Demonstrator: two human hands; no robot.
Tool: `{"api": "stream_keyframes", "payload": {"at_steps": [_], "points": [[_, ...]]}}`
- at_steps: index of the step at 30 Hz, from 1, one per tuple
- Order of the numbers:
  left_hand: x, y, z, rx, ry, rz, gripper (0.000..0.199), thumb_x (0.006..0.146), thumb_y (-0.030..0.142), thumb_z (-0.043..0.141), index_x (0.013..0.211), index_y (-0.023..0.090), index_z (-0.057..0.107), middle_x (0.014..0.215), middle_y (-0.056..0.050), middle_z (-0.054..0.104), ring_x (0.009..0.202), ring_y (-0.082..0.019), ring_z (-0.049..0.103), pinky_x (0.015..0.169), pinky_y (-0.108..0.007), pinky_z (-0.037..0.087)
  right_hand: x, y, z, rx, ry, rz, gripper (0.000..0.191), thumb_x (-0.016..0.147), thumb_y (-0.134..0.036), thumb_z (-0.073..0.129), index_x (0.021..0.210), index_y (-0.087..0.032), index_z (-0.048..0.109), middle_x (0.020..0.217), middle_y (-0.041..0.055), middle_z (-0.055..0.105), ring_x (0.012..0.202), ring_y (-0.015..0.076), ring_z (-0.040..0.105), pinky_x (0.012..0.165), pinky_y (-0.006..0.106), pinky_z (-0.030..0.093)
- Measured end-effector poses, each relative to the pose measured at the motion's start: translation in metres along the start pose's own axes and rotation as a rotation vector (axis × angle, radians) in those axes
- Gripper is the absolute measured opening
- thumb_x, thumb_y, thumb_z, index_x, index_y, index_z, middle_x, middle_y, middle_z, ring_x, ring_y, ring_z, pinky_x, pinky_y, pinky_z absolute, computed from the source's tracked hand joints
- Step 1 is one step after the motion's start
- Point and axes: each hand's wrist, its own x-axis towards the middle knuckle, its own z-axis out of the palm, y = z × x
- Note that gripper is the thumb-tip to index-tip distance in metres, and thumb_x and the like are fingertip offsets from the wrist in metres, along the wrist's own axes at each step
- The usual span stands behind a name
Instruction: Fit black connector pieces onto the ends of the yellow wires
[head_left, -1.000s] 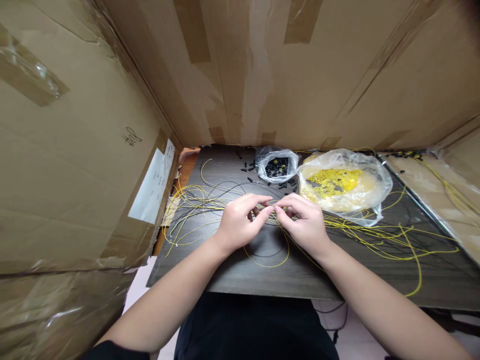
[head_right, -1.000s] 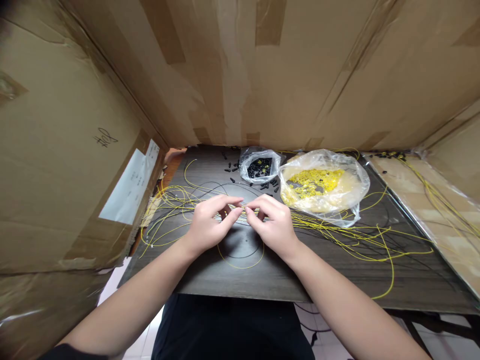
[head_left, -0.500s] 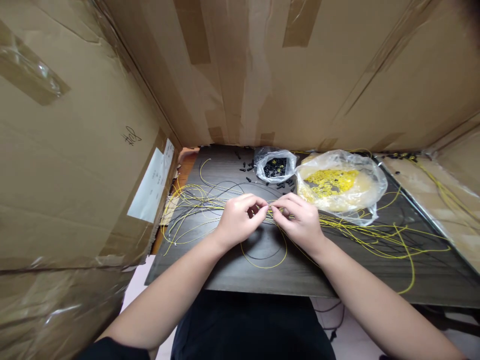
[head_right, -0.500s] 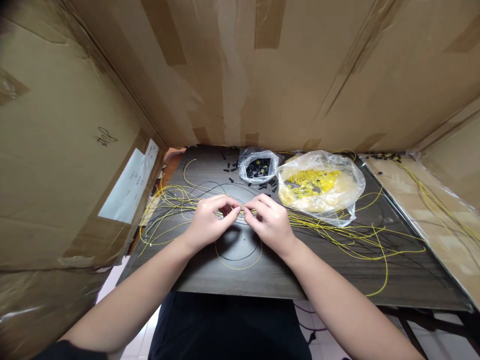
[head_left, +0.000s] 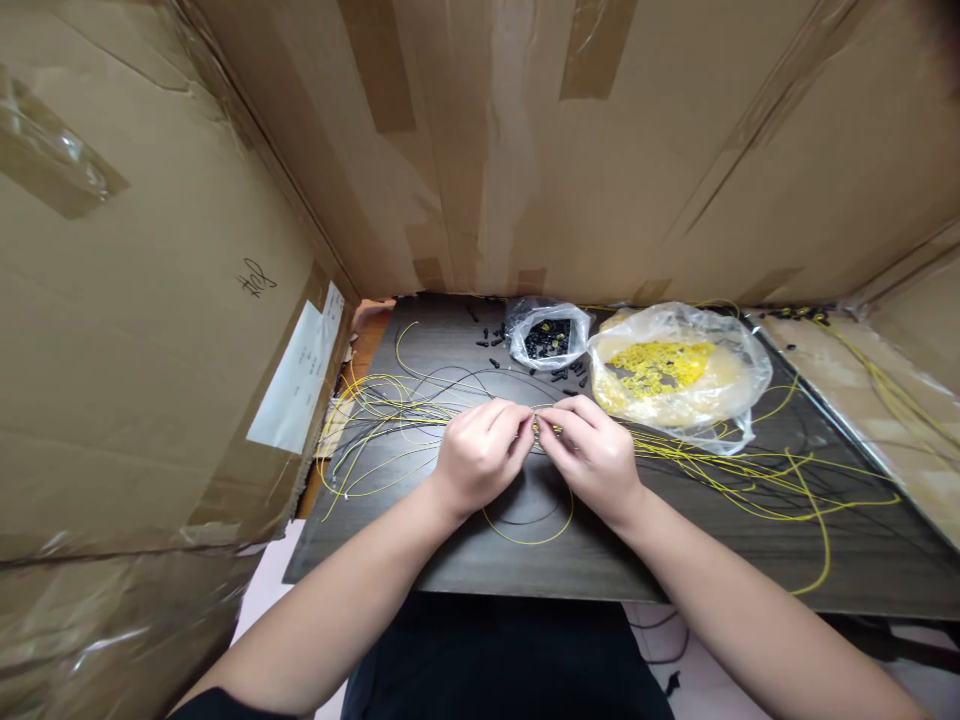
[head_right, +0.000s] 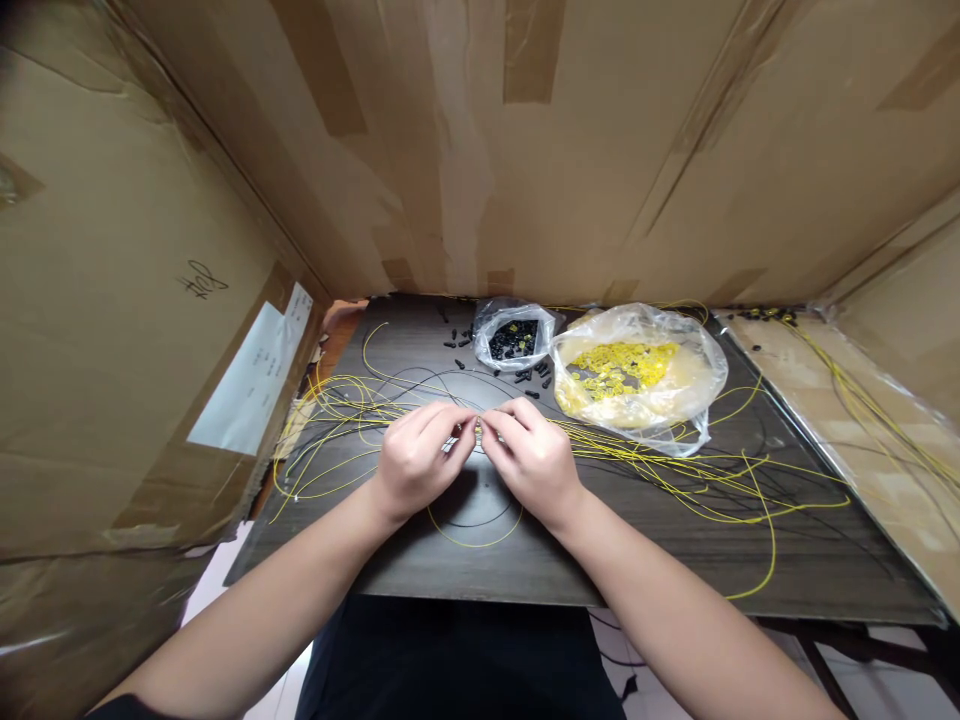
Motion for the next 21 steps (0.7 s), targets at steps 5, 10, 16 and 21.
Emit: {"api": "stream_keyframes", "payload": {"at_steps": [5, 10, 16, 21], "points": [[0.005, 0.000, -0.005, -0.086, 0.095, -0.032, 0.010, 0.089, 0.013, 0.061, 0.097, 0.016, 0.065, 0.084, -0.006, 0.072, 0.076, -0.016, 0.066, 0.072, -0.028, 0.053, 0.000, -0.001, -0.001, 0.078, -0.016, -0.014, 0.022, 0.096, -0.017, 0.056, 0.112, -0.022, 0.070, 0.096, 0.0077, 0.066, 0.084, 0.0167, 0.066, 0.075, 0.030, 0.056], [0.011, 0.001, -0.012, -0.272, 0.198, -0.136, 0.006, 0.087, 0.013, 0.065, 0.091, 0.016, 0.067, 0.079, -0.003, 0.070, 0.069, -0.011, 0.063, 0.066, -0.025, 0.053, 0.002, 0.000, -0.006, 0.247, 0.013, 0.143, 0.031, 0.097, -0.018, 0.056, 0.125, -0.025, 0.065, 0.097, 0.0051, 0.066, 0.066, 0.0113, 0.064, 0.066, 0.029, 0.056], [0.013, 0.007, -0.011, -0.454, 0.167, -0.291, 0.004, 0.087, 0.018, 0.067, 0.085, 0.016, 0.070, 0.077, -0.003, 0.070, 0.066, -0.010, 0.063, 0.061, -0.022, 0.054, 0.000, -0.001, -0.007, 0.577, 0.021, 0.419, 0.024, 0.087, -0.030, 0.073, 0.107, -0.020, 0.066, 0.066, -0.0017, 0.064, 0.048, 0.0113, 0.060, 0.045, 0.024, 0.048], [0.013, 0.010, -0.011, -0.541, 0.149, -0.326, 0.003, 0.086, 0.019, 0.069, 0.084, 0.017, 0.071, 0.078, -0.003, 0.071, 0.067, -0.010, 0.064, 0.060, -0.021, 0.054, 0.000, -0.004, -0.006, 0.674, 0.048, 0.487, 0.022, 0.087, -0.035, 0.073, 0.100, -0.018, 0.068, 0.060, -0.0017, 0.063, 0.047, 0.0118, 0.058, 0.042, 0.024, 0.044]]}}
